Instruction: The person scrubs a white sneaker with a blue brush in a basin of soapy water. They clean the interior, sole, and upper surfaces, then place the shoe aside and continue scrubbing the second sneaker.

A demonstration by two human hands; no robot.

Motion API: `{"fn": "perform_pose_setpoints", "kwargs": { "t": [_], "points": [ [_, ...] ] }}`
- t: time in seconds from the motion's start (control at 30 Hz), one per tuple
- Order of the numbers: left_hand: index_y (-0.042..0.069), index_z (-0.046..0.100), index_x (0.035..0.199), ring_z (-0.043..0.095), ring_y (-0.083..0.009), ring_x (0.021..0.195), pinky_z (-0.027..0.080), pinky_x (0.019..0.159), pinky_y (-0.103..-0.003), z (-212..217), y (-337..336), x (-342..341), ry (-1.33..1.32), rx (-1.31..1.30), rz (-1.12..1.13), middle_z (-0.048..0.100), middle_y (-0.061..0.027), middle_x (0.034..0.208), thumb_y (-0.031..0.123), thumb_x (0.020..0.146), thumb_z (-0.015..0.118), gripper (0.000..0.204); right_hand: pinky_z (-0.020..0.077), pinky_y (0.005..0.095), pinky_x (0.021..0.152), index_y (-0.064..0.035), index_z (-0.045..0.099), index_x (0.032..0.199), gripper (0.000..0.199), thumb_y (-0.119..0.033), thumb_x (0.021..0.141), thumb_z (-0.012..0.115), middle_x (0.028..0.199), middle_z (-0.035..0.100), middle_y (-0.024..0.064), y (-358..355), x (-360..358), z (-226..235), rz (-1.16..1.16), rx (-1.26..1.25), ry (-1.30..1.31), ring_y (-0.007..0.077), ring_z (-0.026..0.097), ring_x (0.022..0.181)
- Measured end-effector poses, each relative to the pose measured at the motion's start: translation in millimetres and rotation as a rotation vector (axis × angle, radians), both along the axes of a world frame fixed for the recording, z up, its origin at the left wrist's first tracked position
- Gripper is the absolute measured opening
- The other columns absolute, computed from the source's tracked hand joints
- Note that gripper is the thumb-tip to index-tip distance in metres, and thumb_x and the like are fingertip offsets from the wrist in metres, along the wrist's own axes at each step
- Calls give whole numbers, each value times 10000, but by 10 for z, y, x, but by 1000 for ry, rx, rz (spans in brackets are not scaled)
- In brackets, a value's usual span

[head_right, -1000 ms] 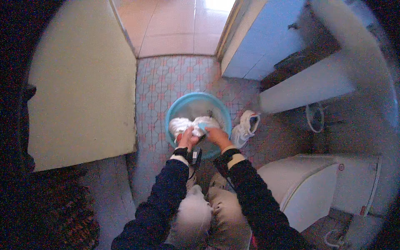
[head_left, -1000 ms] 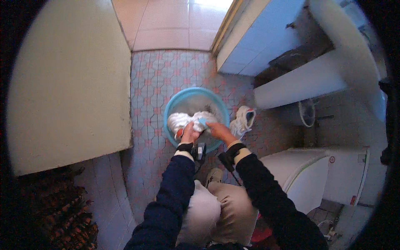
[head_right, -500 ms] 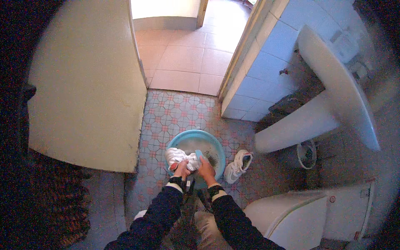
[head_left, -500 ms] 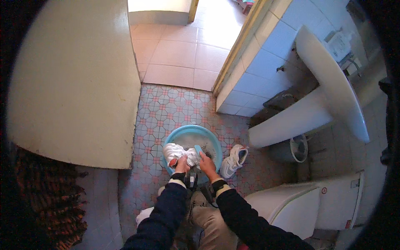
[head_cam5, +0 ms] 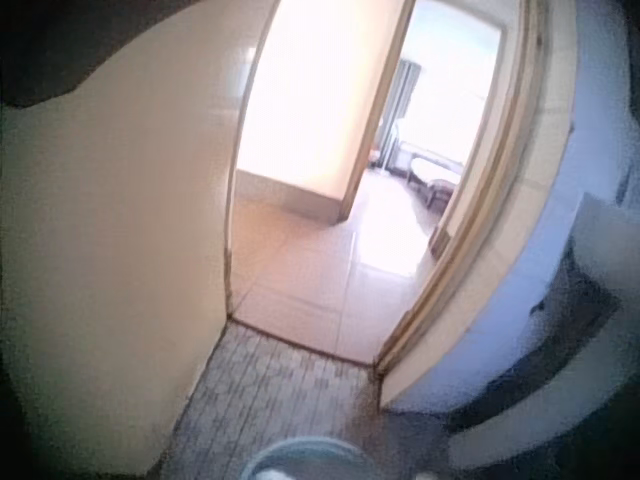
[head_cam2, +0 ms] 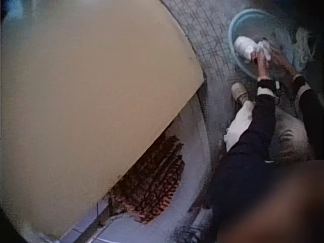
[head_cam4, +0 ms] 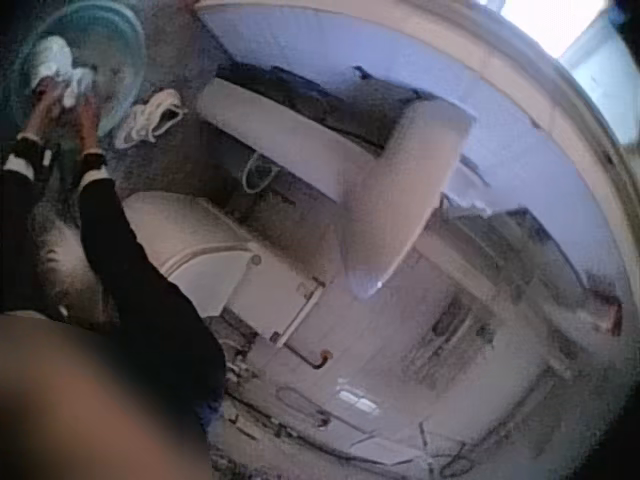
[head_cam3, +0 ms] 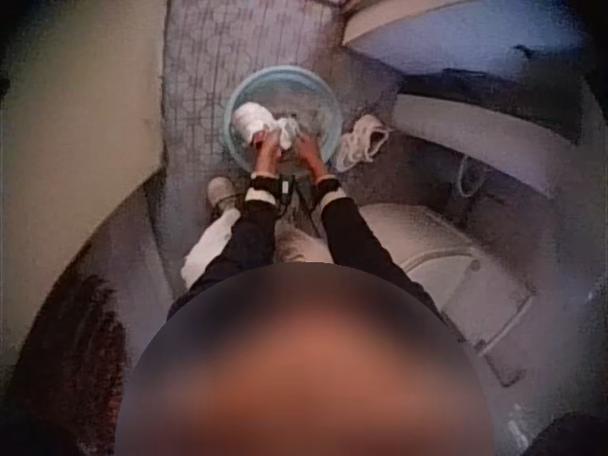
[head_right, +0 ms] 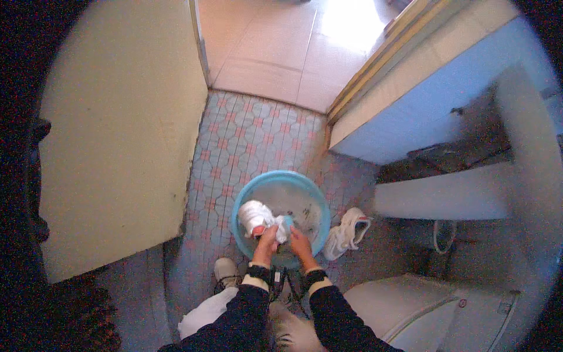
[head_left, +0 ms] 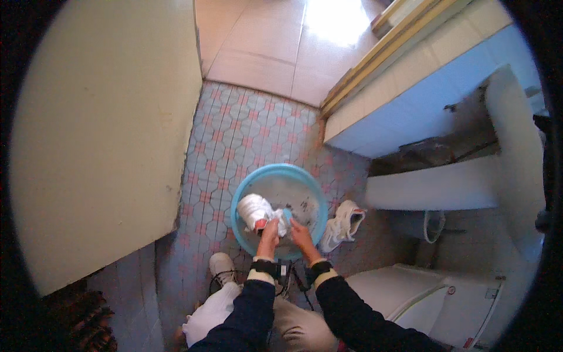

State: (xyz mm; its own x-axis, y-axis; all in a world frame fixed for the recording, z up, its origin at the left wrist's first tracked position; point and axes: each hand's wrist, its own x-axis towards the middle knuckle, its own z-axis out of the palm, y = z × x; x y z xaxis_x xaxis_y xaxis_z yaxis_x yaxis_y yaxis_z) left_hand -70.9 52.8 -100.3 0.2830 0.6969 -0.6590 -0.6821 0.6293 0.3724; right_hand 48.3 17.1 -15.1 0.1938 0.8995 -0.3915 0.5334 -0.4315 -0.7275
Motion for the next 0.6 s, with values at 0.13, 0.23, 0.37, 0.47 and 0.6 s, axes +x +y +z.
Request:
{"fn": "perform_pose_setpoints", "kwargs": {
  "t": [0.13,0.23,0.37,0.47,0.6],
  "points": [
    [-19,438,1201,524,-282,1086,415,962,-430,332,75,-130,-176,-220,-91,519,-139,1187,129,917,408,322,453,399,767,-228,511,1257,396,-166,867,483,958,622,187,51,-20,146,-46,-207,-16,317,598,887],
    [-27,400,1221,508,-309,1103,410,968,-445,566,139,-172,-139,-278,-64,498,-152,1210,110,912,396,338,450,419,757,-201,524,1241,397,-139,850,502,995,593,195,145,-99,243,14,-307,-226,344,571,911],
    [-24,411,1188,507,-303,1096,421,957,-424,678,201,-149,-174,-371,-21,491,-156,1191,76,883,410,321,453,431,797,-145,514,1237,438,-65,806,500,1157,519,186,192,-130,293,62,-96,-369,376,539,982],
    [-38,413,1174,499,-318,1106,407,970,-447,722,206,-134,-170,-318,44,500,-167,1176,51,855,406,332,451,423,836,-103,501,1235,467,-18,777,483,1223,487,164,184,-58,311,177,122,-371,373,521,1038],
    [-75,383,1204,488,-344,1117,384,988,-469,794,217,-103,-226,-283,72,487,-190,1198,16,819,396,396,440,382,876,-65,522,1205,447,20,767,501,1204,523,141,190,65,383,104,158,-301,341,527,1059]
  ]
}}
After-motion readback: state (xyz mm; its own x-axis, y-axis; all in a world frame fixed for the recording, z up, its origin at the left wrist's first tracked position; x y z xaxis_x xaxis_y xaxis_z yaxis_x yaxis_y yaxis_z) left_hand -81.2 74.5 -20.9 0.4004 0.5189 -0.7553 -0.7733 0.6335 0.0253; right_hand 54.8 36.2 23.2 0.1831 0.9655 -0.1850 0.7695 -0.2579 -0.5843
